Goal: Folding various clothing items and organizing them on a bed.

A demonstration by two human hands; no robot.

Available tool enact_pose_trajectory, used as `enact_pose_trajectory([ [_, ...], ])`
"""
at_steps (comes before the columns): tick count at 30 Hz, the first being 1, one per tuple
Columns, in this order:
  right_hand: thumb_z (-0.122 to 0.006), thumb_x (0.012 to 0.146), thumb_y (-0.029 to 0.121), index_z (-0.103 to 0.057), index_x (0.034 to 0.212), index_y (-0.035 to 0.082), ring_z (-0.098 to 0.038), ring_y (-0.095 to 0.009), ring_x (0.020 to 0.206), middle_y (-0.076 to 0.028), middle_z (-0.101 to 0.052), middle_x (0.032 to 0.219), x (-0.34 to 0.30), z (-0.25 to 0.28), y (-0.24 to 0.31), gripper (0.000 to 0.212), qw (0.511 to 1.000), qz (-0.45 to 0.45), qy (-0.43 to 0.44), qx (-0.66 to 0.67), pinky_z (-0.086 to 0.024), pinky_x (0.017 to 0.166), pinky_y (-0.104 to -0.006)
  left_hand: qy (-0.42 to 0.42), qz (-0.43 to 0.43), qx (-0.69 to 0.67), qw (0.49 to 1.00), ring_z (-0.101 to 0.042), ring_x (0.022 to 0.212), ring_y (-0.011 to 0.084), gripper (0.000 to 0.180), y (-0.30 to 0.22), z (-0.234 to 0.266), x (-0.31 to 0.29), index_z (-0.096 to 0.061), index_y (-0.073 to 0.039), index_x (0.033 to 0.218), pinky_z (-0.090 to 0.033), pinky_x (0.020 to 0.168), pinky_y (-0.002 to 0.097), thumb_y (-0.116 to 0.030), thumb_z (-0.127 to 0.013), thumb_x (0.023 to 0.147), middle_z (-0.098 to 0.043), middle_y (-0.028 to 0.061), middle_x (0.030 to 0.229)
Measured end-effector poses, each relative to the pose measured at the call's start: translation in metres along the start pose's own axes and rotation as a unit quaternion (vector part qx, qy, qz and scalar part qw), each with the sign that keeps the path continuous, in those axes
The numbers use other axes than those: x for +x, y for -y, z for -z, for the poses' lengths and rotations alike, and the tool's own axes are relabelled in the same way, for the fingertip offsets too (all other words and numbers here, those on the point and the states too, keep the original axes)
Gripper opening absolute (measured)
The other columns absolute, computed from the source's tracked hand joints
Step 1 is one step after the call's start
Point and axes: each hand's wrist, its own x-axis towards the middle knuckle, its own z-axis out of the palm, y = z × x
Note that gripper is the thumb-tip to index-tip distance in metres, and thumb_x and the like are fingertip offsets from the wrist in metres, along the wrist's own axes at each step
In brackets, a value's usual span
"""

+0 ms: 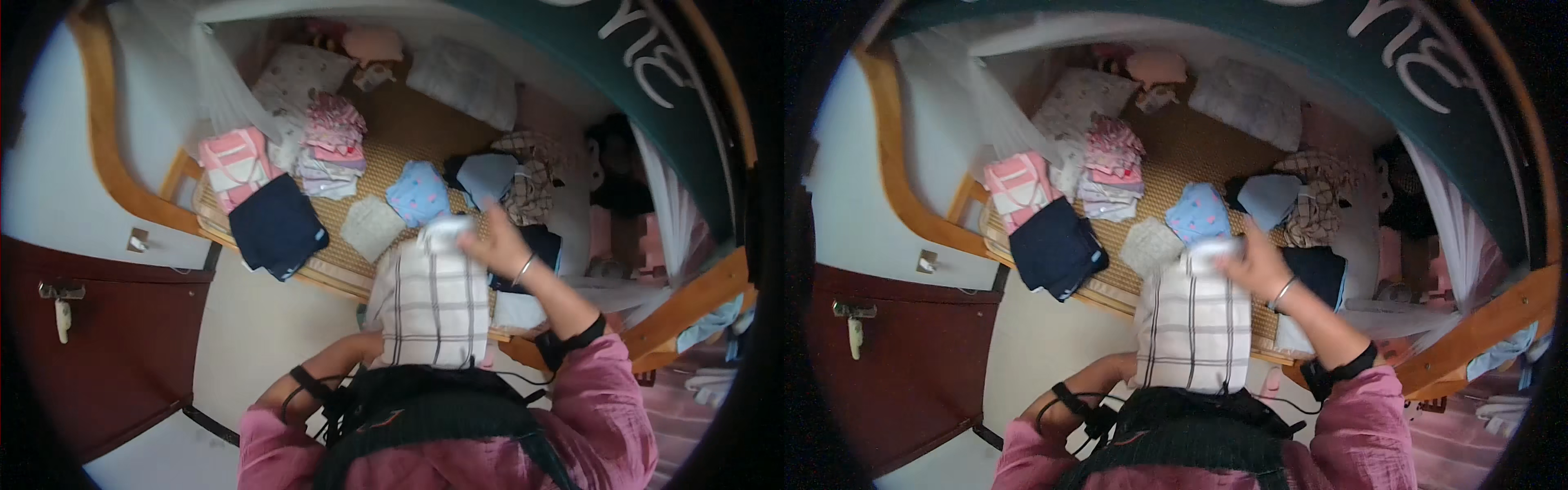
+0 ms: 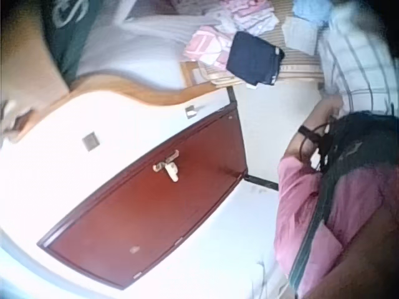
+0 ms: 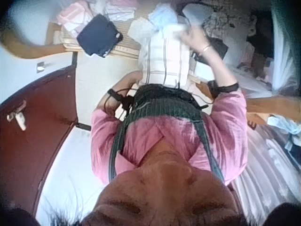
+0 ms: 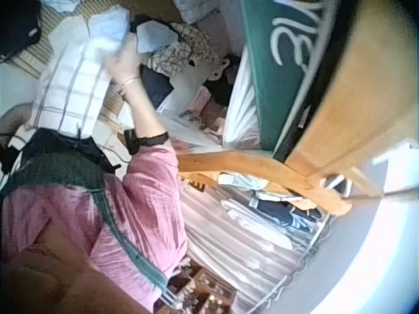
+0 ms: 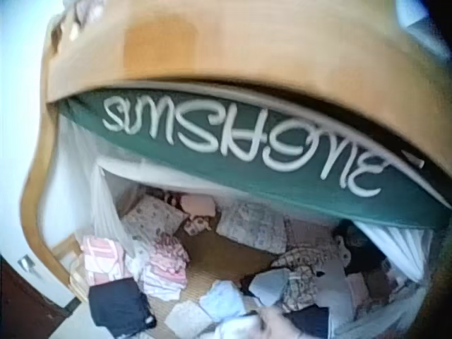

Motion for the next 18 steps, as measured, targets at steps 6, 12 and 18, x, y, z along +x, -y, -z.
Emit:
enact_pose_trajectory([
  [6, -0.07, 0.075, 0.032, -0.014, 0.138, -0.005, -0.034, -0.027, 0.124, -0.023, -0.03, 0.137, -0.053, -0.12, -0.022, 0.092, 0.792, 0.048, 0.509, 0.333, -0.028, 0.103, -0.0321, 0.001, 0.212, -0.19, 0.959, -0.052, 0.101, 0.0202, 0.045, 0.027, 0.012, 0.036, -0.054, -0.005, 0.117, -0.04, 0.089, 0.0303, -0.017, -0.064, 0.076, -0.057, 0.0109, 0.114],
  [12, -0.067, 0.076, 0.013, -0.019, 0.139, -0.001, -0.036, -0.02, 0.122, -0.016, -0.034, 0.136, -0.063, -0.156, -0.127, 0.08, 0.784, -0.139, 0.432, 0.424, -0.03, 0.101, -0.028, -0.076, 0.33, -0.208, 0.918, -0.055, 0.1, 0.0233, 0.045, 0.081, 0.016, 0.095, -0.054, 0.007, 0.11, -0.042, 0.087, 0.0326, -0.028, -0.057, 0.081, -0.058, 0.0214, 0.109],
  [18, -0.05, 0.081, -0.007, -0.029, 0.136, 0.003, -0.045, -0.015, 0.115, -0.008, -0.047, 0.128, -0.046, -0.15, -0.192, 0.06, 0.717, -0.309, 0.364, 0.508, -0.037, 0.096, -0.0283, -0.174, 0.314, 0.088, 0.929, -0.059, 0.082, 0.0254, 0.026, 0.061, 0.078, 0.16, -0.059, 0.002, 0.1, -0.046, 0.072, 0.0323, -0.018, -0.058, 0.082, -0.062, 0.0167, 0.094],
])
